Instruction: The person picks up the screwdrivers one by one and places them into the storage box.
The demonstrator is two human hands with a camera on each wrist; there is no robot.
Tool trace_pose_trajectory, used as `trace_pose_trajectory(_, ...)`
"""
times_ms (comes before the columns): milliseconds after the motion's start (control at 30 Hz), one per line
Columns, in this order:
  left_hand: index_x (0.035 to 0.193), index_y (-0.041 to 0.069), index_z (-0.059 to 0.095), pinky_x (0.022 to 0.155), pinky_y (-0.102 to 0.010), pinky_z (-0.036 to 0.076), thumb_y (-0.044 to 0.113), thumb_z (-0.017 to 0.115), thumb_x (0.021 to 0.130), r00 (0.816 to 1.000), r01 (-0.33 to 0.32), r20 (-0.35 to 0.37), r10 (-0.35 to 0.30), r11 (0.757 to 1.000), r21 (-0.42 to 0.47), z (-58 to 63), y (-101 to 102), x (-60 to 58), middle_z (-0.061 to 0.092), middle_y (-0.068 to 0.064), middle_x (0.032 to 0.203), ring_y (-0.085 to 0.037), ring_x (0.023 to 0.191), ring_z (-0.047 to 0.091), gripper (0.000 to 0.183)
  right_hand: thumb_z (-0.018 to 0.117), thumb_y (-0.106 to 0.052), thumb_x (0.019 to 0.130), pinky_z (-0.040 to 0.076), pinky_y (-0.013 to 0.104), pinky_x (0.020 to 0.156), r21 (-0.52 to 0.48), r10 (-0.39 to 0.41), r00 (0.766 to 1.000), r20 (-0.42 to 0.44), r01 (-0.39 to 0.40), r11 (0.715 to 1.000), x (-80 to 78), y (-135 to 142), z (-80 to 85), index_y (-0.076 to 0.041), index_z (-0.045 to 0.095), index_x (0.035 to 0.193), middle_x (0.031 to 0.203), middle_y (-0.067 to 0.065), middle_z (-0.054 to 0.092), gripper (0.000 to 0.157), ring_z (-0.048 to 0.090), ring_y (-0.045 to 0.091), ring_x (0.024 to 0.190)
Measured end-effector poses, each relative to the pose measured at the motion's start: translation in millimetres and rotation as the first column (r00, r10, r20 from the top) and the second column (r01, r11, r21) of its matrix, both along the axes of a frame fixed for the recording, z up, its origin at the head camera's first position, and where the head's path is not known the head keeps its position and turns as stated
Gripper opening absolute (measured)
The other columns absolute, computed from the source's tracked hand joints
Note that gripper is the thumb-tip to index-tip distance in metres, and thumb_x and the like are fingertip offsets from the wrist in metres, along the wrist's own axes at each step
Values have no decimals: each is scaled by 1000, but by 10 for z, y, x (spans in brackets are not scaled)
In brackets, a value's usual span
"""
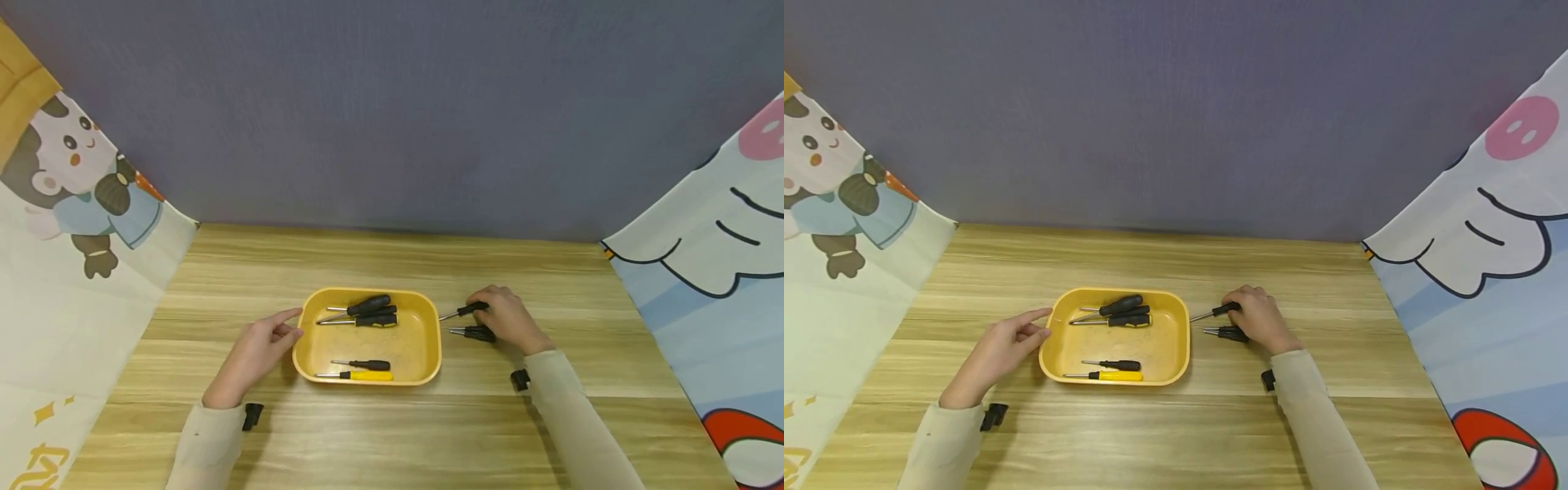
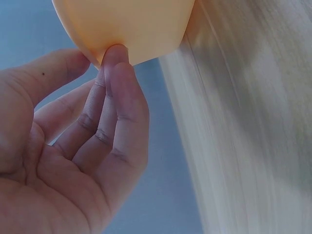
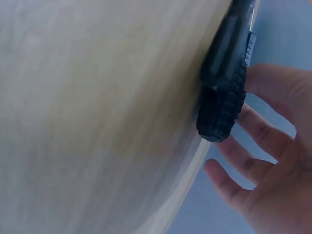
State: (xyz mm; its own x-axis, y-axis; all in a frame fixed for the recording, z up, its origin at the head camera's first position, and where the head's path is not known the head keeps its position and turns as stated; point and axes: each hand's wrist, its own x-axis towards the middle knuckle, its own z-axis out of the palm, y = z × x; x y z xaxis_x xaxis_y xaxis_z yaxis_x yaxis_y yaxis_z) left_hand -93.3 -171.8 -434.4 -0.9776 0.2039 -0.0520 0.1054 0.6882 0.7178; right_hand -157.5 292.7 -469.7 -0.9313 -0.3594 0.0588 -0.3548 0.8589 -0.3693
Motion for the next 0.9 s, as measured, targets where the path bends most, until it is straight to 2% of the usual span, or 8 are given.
trace_pose_trajectory(200, 139, -1, 57, 68, -34, 55, 14, 65, 98, 1000, -3, -7, 3, 1000, -6, -5, 5, -20, 72, -8, 97, -19, 82, 67, 44, 75, -9, 90, 43, 65, 91, 20, -6, 1000, -4, 6, 1000, 0, 4, -24, -11, 73, 115, 115, 11, 67, 25, 57, 39, 108)
trace_pose_trajectory(367, 138, -1, 57, 67, -35, 55, 14, 65, 98, 1000, 1, -9, -1, 1000, -3, -15, -1, -25, 73, -9, 97, -19, 82, 67, 44, 72, -11, 93, 43, 64, 91, -2, -5, 1000, -22, 5, 1000, 26, 2, -2, -10, 71, 118, 115, 11, 66, 25, 57, 39, 109)
trace_pose_trajectory(567, 139, -1, 56, 68, -35, 56, 14, 65, 98, 1000, -1, -4, 1, 1000, 0, -10, -4, -17, 72, -9, 97, -20, 83, 68, 44, 71, -12, 95, 47, 60, 85, -17, -16, 996, -85, 15, 1000, 63, -11, 70, -8, 69, 121, 113, 14, 66, 26, 58, 38, 103)
trace_pose_trajectory(700, 139, -1, 56, 67, -34, 55, 13, 65, 98, 1000, 1, 0, -1, 1000, 0, -5, -3, -10, 72, -8, 97, -19, 83, 67, 44, 71, -12, 95, 48, 57, 82, -11, -23, 991, -131, 22, 1000, 81, -63, 169, -9, 68, 121, 112, 13, 66, 27, 59, 36, 100)
trace_pose_trajectory(900, 139, -1, 56, 67, -33, 55, 13, 65, 99, 1000, -1, 3, 1, 1000, -4, -7, -2, -10, 72, -8, 97, -19, 83, 67, 44, 69, -15, 97, 48, 58, 85, -12, 2, 984, -176, -4, 1000, 122, -255, 424, -10, 69, 122, 112, 11, 67, 26, 59, 37, 106)
